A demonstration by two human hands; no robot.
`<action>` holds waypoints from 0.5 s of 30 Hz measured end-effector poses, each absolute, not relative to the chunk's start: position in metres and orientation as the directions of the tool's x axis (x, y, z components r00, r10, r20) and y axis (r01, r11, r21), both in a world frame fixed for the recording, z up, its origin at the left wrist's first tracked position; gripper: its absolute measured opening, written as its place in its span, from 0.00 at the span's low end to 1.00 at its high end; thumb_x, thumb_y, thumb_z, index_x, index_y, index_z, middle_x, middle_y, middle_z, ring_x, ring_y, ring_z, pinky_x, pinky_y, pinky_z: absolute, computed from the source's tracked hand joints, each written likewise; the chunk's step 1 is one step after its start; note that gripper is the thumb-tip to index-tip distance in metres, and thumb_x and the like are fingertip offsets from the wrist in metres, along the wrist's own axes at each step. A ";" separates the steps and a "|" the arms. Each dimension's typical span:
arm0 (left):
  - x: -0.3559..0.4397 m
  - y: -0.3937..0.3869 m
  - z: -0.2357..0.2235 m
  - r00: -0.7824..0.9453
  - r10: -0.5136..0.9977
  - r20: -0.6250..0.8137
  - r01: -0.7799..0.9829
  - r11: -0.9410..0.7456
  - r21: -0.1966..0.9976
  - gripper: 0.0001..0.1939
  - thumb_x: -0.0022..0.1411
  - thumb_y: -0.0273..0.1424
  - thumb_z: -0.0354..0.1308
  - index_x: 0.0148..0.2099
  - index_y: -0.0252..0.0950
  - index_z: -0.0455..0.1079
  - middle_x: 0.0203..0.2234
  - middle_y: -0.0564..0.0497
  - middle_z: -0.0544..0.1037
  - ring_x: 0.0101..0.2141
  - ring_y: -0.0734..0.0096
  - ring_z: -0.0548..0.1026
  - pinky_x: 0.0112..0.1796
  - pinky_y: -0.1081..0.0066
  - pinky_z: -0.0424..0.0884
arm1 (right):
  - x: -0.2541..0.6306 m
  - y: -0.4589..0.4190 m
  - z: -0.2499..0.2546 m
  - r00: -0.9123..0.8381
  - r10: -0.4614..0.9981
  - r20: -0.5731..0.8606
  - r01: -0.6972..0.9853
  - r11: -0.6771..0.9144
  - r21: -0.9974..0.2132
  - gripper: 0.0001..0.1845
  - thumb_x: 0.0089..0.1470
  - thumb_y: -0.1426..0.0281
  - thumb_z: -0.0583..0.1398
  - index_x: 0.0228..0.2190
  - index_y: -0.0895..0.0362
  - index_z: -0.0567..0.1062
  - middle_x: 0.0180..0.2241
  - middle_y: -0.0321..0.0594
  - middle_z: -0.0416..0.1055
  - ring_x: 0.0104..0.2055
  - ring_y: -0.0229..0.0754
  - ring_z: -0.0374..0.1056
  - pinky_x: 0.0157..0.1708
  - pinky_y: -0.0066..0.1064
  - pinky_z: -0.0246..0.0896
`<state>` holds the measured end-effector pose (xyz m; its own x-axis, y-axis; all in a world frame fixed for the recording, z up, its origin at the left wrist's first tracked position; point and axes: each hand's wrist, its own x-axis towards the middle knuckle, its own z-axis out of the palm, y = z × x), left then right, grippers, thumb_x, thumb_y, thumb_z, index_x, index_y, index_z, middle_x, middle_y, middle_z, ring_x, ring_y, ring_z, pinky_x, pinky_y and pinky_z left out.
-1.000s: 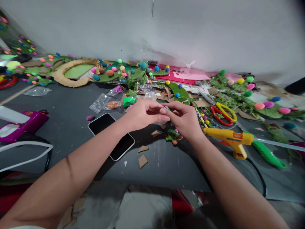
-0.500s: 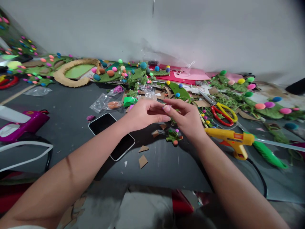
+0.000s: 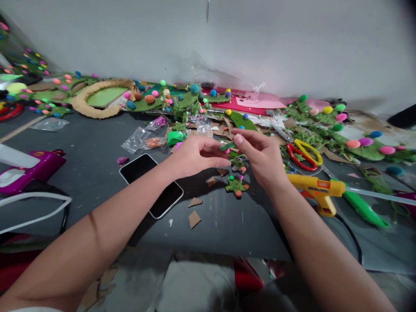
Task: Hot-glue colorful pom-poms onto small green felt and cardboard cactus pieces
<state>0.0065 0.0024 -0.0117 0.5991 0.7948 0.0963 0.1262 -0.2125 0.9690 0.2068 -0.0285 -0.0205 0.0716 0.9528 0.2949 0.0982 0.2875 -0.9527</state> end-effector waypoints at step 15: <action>0.008 0.001 -0.010 0.568 0.817 0.097 0.147 -0.217 0.965 0.15 0.58 0.36 0.72 0.45 0.34 0.81 0.39 0.46 0.86 0.43 0.60 0.84 0.46 0.64 0.80 | 0.208 -0.028 -0.019 0.128 0.923 0.363 0.246 0.325 -0.913 0.16 0.55 0.54 0.68 0.34 0.54 0.84 0.32 0.38 0.81 0.34 0.41 0.74 0.38 0.34 0.69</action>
<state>0.0078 0.0013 -0.0099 0.5677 0.8175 0.0972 0.1466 -0.2165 0.9652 0.2079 -0.0283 -0.0191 0.1284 0.9227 0.3635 0.2461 0.3254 -0.9130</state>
